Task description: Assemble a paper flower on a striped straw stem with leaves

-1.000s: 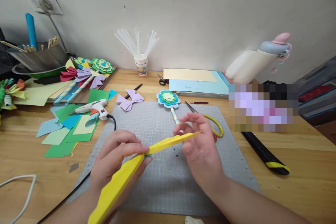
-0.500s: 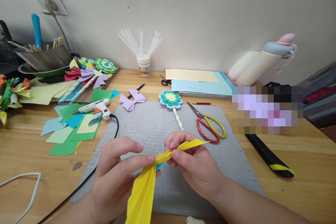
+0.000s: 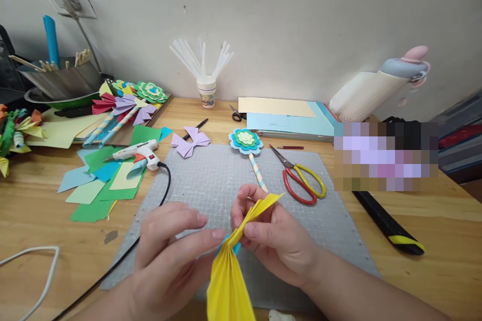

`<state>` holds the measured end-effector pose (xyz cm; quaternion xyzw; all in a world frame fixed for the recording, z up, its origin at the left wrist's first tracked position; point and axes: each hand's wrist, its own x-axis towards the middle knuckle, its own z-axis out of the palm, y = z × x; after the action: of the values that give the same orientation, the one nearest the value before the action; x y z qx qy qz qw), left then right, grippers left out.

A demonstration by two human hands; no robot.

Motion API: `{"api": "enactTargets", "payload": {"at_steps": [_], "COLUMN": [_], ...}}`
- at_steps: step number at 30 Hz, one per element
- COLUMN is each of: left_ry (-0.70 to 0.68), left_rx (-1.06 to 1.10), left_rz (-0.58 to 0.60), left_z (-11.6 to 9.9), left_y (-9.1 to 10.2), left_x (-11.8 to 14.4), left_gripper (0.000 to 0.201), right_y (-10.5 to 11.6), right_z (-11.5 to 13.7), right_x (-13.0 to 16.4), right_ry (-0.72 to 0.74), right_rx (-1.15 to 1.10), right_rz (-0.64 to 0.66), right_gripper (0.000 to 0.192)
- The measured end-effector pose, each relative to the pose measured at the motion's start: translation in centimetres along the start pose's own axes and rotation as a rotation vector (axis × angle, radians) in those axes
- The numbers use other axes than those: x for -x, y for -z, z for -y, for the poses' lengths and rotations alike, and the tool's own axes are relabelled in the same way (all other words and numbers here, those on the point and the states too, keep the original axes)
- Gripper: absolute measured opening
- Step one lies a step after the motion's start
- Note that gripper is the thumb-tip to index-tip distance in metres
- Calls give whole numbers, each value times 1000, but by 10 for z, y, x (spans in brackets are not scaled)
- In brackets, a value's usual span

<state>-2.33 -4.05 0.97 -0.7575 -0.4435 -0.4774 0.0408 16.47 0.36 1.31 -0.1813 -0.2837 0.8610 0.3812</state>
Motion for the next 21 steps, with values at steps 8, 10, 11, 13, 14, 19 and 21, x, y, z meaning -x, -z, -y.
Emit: {"api": "enactTargets", "payload": {"at_steps": [8,10,11,13,14,19,21], "left_ry": [-176,-202,-202,-183,-168,-151,-103], "left_rx": [1,9,6,-15,-28,-5,19], "left_rz": [11,11,10,16,20,33,32], "left_z": [-3,-2,-2,-2,-2,-3,-5], "left_y": [3,4,4,5,4,2,1], "left_x": [-5,-4,-4,-3,-2,-1,-4], "left_gripper": [24,23,22,21,22,29,26], "right_y": [6,7,7,7,7,5,4], "right_z": [1,0,-1,-1,-1,-2,-2], "right_x": [-2,-1,-1,-1,-1,0,1], "right_ry": [-75,-83,-86,-86,-81,-8,26], "right_rx": [21,33,42,59,67,113,123], "right_rz": [108,119,119,113,109,79,45], "right_gripper": [52,54,55,57,57,50,48]}}
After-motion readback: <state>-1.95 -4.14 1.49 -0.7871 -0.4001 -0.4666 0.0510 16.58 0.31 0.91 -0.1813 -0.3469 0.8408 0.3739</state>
